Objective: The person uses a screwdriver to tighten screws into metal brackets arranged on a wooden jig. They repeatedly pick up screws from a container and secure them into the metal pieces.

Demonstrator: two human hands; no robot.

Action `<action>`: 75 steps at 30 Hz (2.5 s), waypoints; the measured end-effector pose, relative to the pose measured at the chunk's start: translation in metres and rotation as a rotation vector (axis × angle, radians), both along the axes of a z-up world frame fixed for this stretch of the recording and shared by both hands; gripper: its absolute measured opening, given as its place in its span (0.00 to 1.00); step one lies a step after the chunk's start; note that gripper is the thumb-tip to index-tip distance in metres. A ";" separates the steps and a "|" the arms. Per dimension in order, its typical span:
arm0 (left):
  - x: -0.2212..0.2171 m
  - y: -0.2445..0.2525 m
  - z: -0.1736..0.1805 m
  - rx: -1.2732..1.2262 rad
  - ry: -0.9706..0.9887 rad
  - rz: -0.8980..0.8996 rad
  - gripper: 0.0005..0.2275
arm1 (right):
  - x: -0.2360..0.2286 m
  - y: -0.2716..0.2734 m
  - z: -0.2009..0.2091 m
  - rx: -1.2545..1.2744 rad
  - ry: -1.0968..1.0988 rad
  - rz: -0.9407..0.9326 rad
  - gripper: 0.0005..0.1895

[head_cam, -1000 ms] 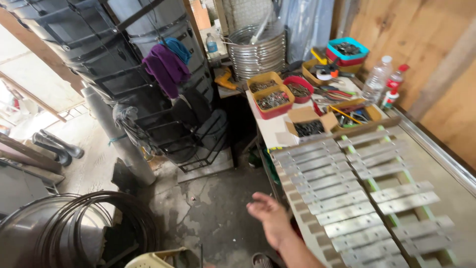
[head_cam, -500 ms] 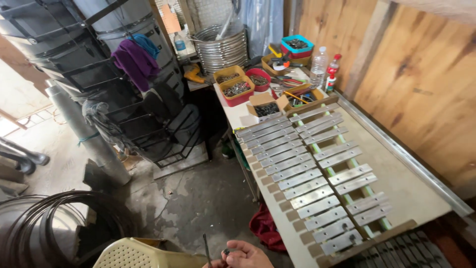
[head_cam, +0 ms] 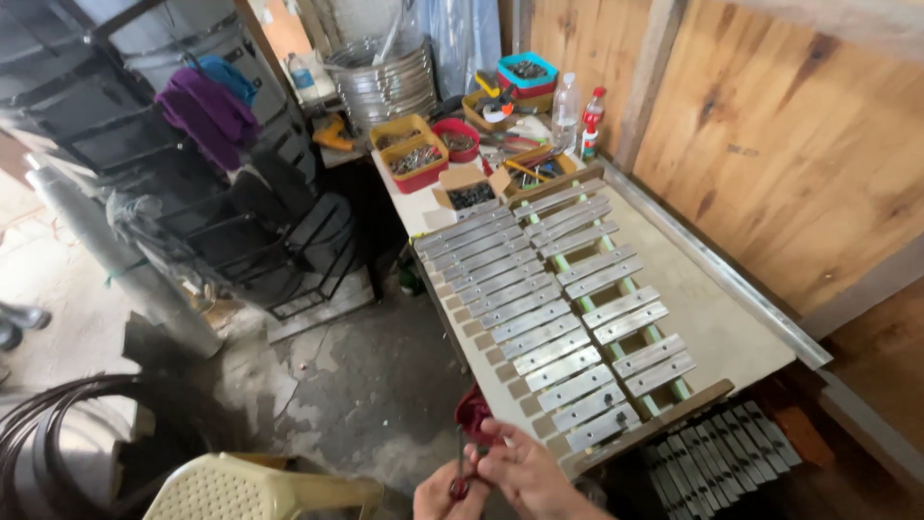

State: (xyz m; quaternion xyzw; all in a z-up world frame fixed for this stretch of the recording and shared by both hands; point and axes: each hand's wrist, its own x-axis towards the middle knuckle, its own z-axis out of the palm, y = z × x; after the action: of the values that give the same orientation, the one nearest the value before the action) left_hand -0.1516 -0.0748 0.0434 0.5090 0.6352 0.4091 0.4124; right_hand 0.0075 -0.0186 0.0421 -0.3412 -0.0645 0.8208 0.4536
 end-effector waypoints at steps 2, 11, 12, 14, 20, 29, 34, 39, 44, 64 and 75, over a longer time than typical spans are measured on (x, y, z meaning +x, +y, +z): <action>0.031 0.026 0.034 -0.024 0.046 0.002 0.03 | 0.021 0.006 -0.019 0.157 -0.008 0.002 0.31; 0.118 0.070 0.031 -0.057 -0.140 -0.105 0.08 | 0.122 0.046 -0.001 0.128 -0.127 -0.020 0.33; 0.129 0.075 0.040 -0.154 -0.168 -0.095 0.09 | 0.133 0.052 -0.002 0.167 -0.125 -0.016 0.34; 0.151 0.087 0.038 -0.248 -0.197 -0.073 0.11 | 0.157 0.065 -0.007 0.208 -0.120 -0.002 0.34; 0.208 0.114 0.024 -0.405 -0.720 0.021 0.07 | 0.215 0.095 0.014 0.113 -0.226 0.064 0.33; 0.253 0.126 0.012 -0.227 -0.093 0.079 0.08 | 0.266 0.129 0.036 0.348 -0.551 0.227 0.31; 0.257 0.122 0.015 -0.203 -0.437 0.119 0.05 | 0.270 0.134 0.022 0.537 -0.489 0.231 0.33; 0.255 0.122 0.021 -0.121 -0.275 0.132 0.07 | 0.262 0.137 0.032 0.404 -0.487 0.310 0.40; 0.254 0.123 0.027 -0.120 -0.130 0.158 0.07 | 0.246 0.135 0.014 0.264 -0.474 0.169 0.38; 0.247 0.126 0.024 0.378 0.140 0.167 0.16 | 0.235 0.139 0.017 0.157 -0.293 0.195 0.33; 0.248 0.128 0.030 -0.062 -0.054 0.200 0.04 | 0.241 0.142 0.011 0.203 -0.342 0.189 0.31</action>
State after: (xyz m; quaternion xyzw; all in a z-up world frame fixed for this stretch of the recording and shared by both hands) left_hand 0.0963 0.0537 0.0731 0.4188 0.6836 0.4420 0.4023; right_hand 0.2483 0.1237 0.0533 -0.4203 -0.2544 0.7793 0.3890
